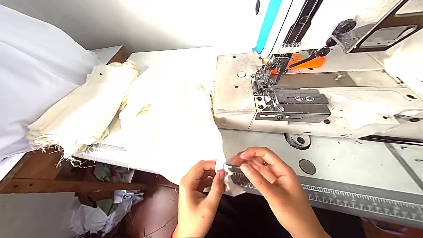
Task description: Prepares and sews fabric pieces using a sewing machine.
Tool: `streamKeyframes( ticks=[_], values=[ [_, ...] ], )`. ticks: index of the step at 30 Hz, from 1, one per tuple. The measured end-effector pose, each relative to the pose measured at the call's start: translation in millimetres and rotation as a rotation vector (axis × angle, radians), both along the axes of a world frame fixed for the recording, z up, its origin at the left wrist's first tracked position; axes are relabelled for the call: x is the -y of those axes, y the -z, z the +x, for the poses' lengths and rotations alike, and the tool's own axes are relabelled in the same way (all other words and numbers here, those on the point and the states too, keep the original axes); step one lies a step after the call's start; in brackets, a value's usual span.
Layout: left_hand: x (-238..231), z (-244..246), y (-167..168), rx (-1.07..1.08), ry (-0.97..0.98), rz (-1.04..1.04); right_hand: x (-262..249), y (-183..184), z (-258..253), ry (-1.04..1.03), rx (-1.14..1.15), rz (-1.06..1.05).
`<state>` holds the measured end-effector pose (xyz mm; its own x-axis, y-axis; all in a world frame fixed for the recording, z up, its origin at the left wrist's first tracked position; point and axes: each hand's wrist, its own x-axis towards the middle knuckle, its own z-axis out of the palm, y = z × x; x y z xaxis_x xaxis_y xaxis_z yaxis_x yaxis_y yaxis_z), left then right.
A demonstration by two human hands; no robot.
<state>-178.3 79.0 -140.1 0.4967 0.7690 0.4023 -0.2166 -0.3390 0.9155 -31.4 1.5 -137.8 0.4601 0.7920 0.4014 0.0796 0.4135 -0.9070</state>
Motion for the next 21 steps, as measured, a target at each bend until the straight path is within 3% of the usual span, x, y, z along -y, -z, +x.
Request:
streamKeyframes(
  ticks=[3, 6, 12, 15, 18, 21],
  values=[
    [-2.7, -2.4, 2.5, 0.055, 0.038, -0.093, 2.7, 12.6, -7.4, 0.046, 0.172, -0.091],
    [-6.3, -1.8, 2.9, 0.010, 0.045, -0.024, 2.8, 14.4, -19.4, 0.079, 0.235, -0.141],
    [-9.0, 0.3, -0.1, 0.010, -0.036, 0.065, -3.6, 10.6, -13.2, 0.341, 0.486, -0.133],
    [-0.3, 6.4, 2.0, -0.132, -0.117, 0.264, -15.3, 9.4, -15.5, 0.360, 0.660, -0.164],
    [6.8, -3.2, -2.5, -0.352, -0.241, 0.461, -16.8, 1.3, -5.2, 0.474, 0.692, -0.115],
    [1.9, -27.0, -6.8, -0.385, -0.345, 0.471, -2.8, -7.3, 5.0, 0.531, 0.699, -0.094]
  ],
)
